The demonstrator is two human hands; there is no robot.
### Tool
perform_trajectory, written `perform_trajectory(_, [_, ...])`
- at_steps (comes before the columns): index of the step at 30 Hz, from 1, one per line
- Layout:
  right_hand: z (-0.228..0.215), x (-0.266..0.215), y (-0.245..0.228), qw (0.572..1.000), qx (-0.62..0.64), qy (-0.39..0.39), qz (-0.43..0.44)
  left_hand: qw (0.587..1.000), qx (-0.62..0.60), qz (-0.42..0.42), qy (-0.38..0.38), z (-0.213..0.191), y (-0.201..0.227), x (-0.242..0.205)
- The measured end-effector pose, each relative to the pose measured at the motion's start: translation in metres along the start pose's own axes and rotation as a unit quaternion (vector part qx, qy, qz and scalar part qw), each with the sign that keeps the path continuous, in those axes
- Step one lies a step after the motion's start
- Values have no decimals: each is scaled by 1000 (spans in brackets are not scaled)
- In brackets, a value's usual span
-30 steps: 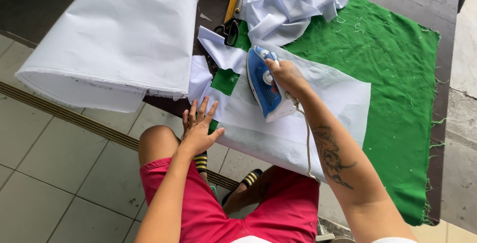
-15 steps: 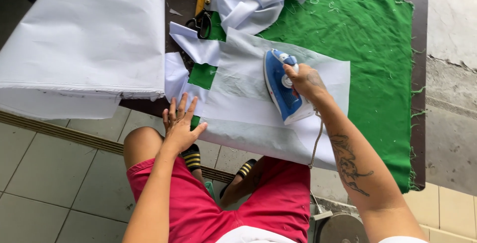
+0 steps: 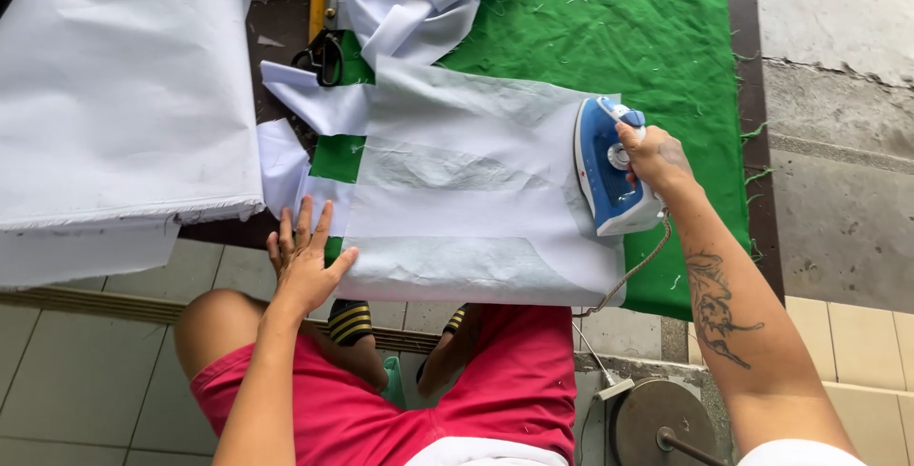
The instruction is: Ironing a white fabric cutout on a table in a sewing environment.
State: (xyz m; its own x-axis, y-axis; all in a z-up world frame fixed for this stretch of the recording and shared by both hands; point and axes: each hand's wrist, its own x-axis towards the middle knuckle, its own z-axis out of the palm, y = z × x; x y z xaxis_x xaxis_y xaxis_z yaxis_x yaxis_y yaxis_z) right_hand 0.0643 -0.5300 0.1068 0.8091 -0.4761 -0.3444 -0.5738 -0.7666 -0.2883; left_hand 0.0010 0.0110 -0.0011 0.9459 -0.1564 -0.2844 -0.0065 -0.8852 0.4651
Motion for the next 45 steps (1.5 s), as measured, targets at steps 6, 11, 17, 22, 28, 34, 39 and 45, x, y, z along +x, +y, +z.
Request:
perform_trajectory(6, [-10,19,64,996,45,45,65,1000,-17,-5,2,1,0,0])
perform_trajectory(11, [-18,16,68,972,202,89,82,1000,-19,-1,10,1,1,5])
perform_trajectory(17, [-26,3,13,959,257,115,17,1000,-20,-4,5,-1,4,-2])
perform_trajectory(22, [0,37,-20,950,300,75,-43,1000,-11,-4,3,12,-8,8])
perform_trajectory(28, [2,11,-29,991,136,-2,21,1000,-10,-15,-9,10,-11,8])
perform_trajectory(34, [-18,-33,25,992,122,7,44,999,1,-33,-20,8,-9,10])
perform_trajectory(39, [-25,-61,66,975,176,39,131,999,3,-28,-19,11,-11,14])
perform_trajectory(45, [-35,-165,69,942,307,67,115,1000,-5,4,28,15,-13,15])
